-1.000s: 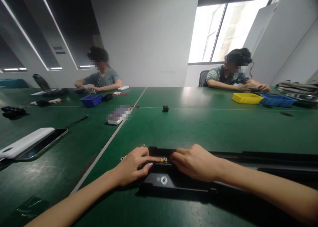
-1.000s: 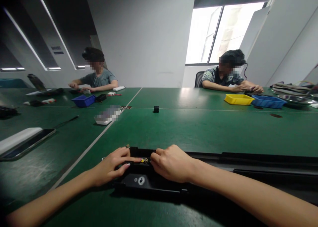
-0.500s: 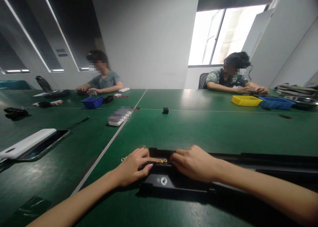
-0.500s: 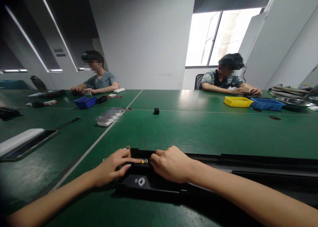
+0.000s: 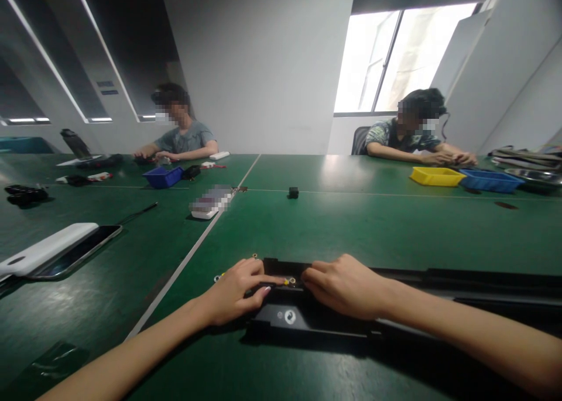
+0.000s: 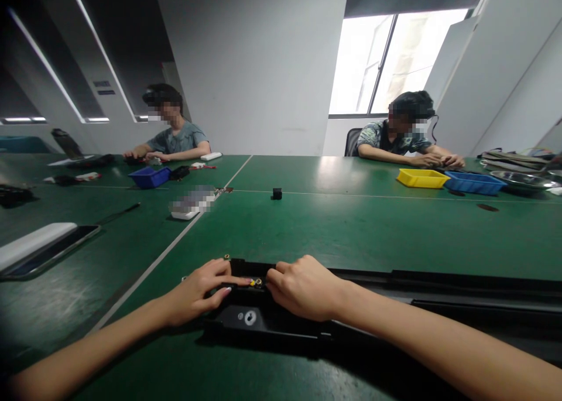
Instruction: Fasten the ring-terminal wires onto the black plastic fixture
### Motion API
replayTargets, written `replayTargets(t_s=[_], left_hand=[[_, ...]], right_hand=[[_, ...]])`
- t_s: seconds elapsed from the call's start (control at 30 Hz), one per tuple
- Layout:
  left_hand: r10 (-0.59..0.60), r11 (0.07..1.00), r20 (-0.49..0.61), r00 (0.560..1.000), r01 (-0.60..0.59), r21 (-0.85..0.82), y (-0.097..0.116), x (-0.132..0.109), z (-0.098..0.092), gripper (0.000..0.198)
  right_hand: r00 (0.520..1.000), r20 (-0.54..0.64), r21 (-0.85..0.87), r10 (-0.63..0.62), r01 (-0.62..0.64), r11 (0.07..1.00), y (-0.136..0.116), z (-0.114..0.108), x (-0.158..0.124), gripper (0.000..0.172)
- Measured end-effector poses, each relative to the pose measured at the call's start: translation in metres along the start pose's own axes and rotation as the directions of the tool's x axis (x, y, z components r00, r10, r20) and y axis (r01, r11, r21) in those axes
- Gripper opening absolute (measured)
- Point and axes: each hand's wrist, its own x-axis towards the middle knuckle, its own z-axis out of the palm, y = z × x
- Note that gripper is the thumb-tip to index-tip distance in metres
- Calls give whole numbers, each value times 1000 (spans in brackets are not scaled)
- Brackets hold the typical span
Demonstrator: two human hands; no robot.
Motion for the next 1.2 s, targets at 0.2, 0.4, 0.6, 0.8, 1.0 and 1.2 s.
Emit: replayTargets(t_s=[0.2,0.4,0.6,0.8,1.0,1.2], left_hand=[[-4,1000,-19,1000,4,-7,0,2,1,34],[-4,1000,-12,1000,4,-7,-1,1,0,35],[-10,1000,-10,1000,10,-25,-1,2,0,35],[-13,1000,-10,1000,13,-2,0,2,0,35],[-12,1000,-16,1000,12,3,0,1,1,35],[-7,1000,-10,1000,7,-8,0,1,1,35]], right_hand=[[1000,-4,3,1,-1,1000,0,0,0,21],[1000,-2,-4,5,-5,1000,-2,0,0,22],[1000,14,17,1,-2,1000,-1,-1,1,22],[1000,5,20,-4,3,1000,1,-2,0,21],[1000,1,-11,-2,2,1000,-1,-1,0,21],[1000,5,-21,-3,3,1000,-3,-1,-1,21]])
